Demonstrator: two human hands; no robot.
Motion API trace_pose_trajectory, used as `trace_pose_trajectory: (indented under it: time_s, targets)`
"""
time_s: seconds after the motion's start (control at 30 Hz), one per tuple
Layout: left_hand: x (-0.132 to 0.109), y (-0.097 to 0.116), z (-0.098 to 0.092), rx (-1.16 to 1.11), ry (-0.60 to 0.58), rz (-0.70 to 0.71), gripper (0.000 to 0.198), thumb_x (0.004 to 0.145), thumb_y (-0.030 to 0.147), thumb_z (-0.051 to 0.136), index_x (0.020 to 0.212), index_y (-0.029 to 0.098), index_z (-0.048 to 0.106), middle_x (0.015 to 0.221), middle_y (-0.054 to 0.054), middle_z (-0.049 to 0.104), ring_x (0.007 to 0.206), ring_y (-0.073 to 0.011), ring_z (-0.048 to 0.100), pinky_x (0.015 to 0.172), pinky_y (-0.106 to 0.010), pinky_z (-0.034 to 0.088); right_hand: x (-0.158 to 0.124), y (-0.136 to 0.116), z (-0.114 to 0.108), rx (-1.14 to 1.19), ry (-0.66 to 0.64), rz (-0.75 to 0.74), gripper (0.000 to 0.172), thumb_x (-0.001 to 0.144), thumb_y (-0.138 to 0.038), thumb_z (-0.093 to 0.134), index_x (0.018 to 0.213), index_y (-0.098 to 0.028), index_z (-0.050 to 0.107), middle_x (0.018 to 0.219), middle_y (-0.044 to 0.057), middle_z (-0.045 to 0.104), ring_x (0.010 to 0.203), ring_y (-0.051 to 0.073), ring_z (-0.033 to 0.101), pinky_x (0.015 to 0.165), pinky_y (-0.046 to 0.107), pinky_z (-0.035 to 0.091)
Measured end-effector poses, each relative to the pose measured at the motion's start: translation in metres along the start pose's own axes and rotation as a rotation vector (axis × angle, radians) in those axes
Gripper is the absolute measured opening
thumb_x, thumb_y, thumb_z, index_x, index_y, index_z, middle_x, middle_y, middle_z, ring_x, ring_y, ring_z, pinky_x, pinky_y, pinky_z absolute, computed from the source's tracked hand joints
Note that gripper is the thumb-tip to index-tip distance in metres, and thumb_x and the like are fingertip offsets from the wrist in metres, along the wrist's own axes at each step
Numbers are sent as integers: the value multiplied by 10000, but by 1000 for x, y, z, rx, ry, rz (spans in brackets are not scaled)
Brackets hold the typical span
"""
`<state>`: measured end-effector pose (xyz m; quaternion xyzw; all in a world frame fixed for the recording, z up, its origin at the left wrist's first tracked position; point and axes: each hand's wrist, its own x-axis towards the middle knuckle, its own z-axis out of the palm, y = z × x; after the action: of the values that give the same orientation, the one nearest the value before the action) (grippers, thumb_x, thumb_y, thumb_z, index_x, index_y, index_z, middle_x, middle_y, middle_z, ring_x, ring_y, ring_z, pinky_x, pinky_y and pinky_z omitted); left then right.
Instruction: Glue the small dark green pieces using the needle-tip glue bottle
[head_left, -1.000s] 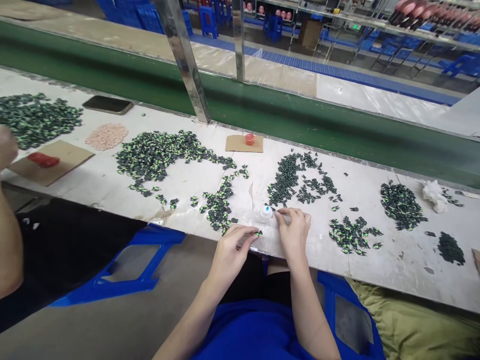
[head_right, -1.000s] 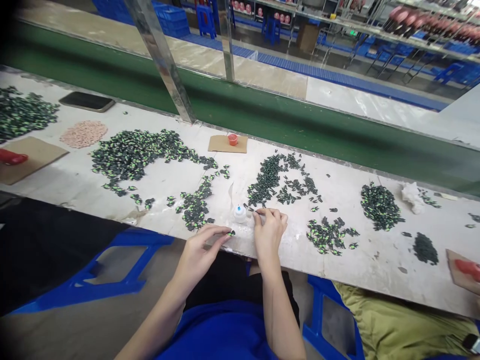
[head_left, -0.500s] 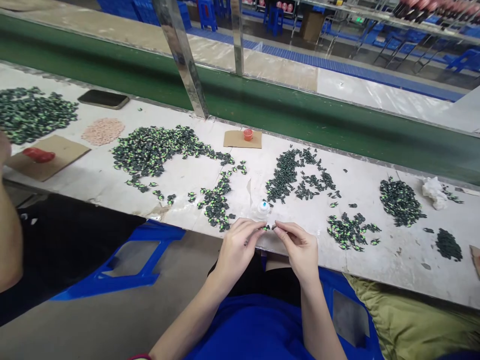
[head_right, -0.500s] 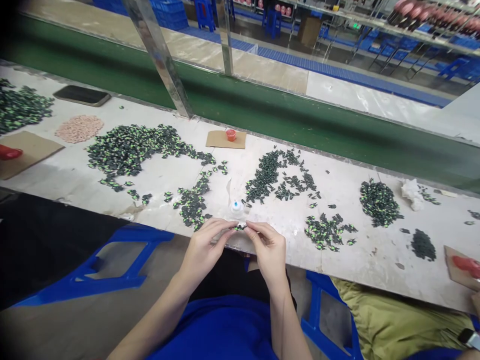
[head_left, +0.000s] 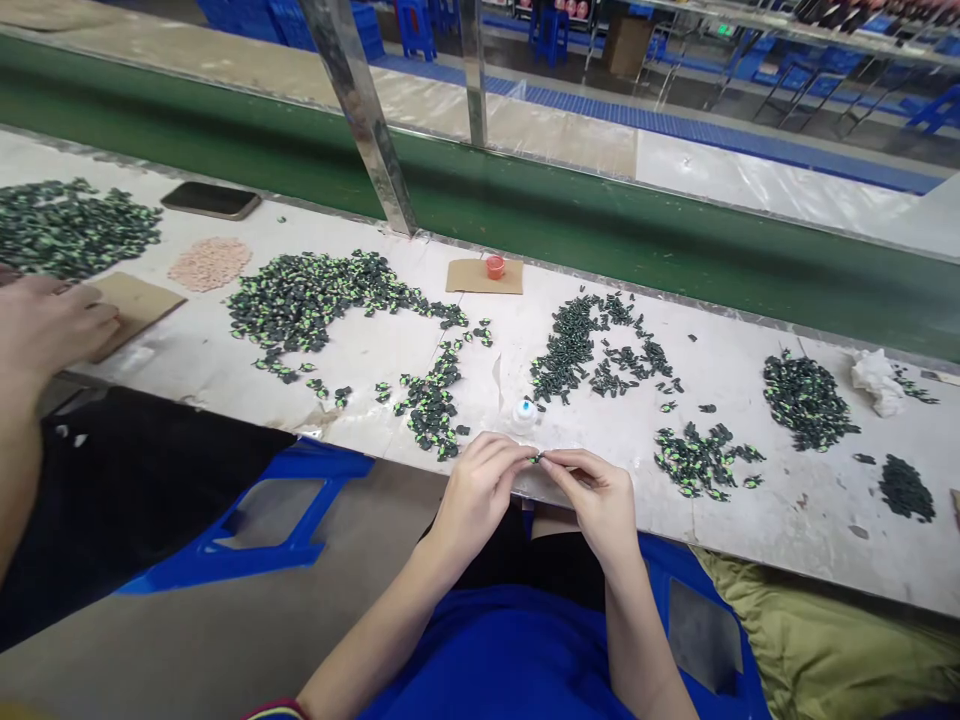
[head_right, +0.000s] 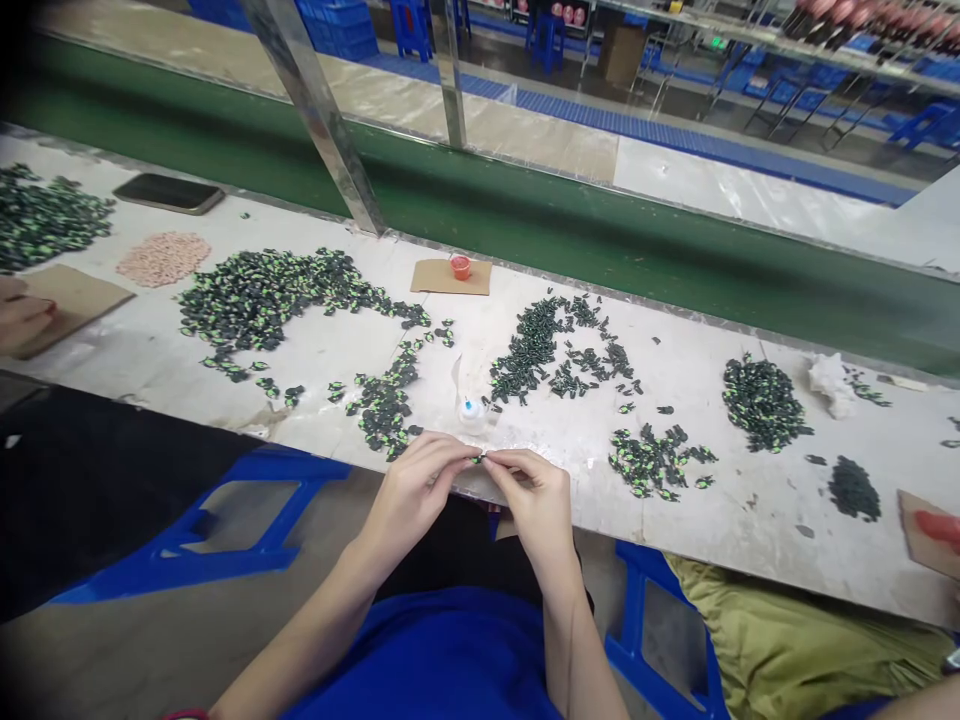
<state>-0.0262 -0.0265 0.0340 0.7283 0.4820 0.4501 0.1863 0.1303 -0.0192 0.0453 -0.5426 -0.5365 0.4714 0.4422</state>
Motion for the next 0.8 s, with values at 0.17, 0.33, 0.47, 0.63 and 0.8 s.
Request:
trace_pose_trajectory:
  time_s: [0.17, 0.33, 0.47, 0.63, 0.8]
  targets:
    - [2, 0, -1, 12, -40, 13, 204, 902, 83, 488, 935, 179, 665, 815, -56, 711, 782, -190, 610, 684, -318, 532, 0, 2, -2, 64, -47, 87, 76, 688, -265, 740, 735, -211, 766, 794, 37, 769, 776, 215, 729, 744, 318, 599]
    - [4, 1, -5, -16, -81, 30, 216, 894, 64, 479, 908, 176, 662, 769, -51, 695, 745, -177, 594, 643, -289, 519, 3, 5, -7, 145, -111, 83, 67, 649, -270, 775, 682, -215, 757, 778, 43, 765, 765, 219, 727, 749, 339, 601]
    - [4, 2, -7, -67, -109, 61, 243, 876, 28, 481, 913, 184, 664, 768, -44, 697, 734, -167, 586, 638, -273, 513, 6, 4, -12, 156, -172, 73, 68, 632, -269, 791, 640, -214, 751, 733, 48, 755, 719, 208, 715, 683, 322, 596]
    - [4, 6, -8, -1, -133, 102, 287, 855, -10, 455, 927, 176, 661, 774, -49, 689, 743, -176, 569, 643, -280, 510, 6, -3, -14, 133, -190, 73, 68, 626, -228, 774, 590, -202, 722, 698, 41, 736, 666, 183, 696, 636, 291, 578]
    - [3, 11, -7, -11, -116, 104, 291, 859, -15, 441, 915, 173, 656, 766, -44, 687, 736, -166, 559, 627, -261, 503, 3, -3, -12, 99, -161, 58, 113, 616, -225, 762, 689, -198, 680, 640, 8, 702, 602, 158, 667, 624, 288, 579]
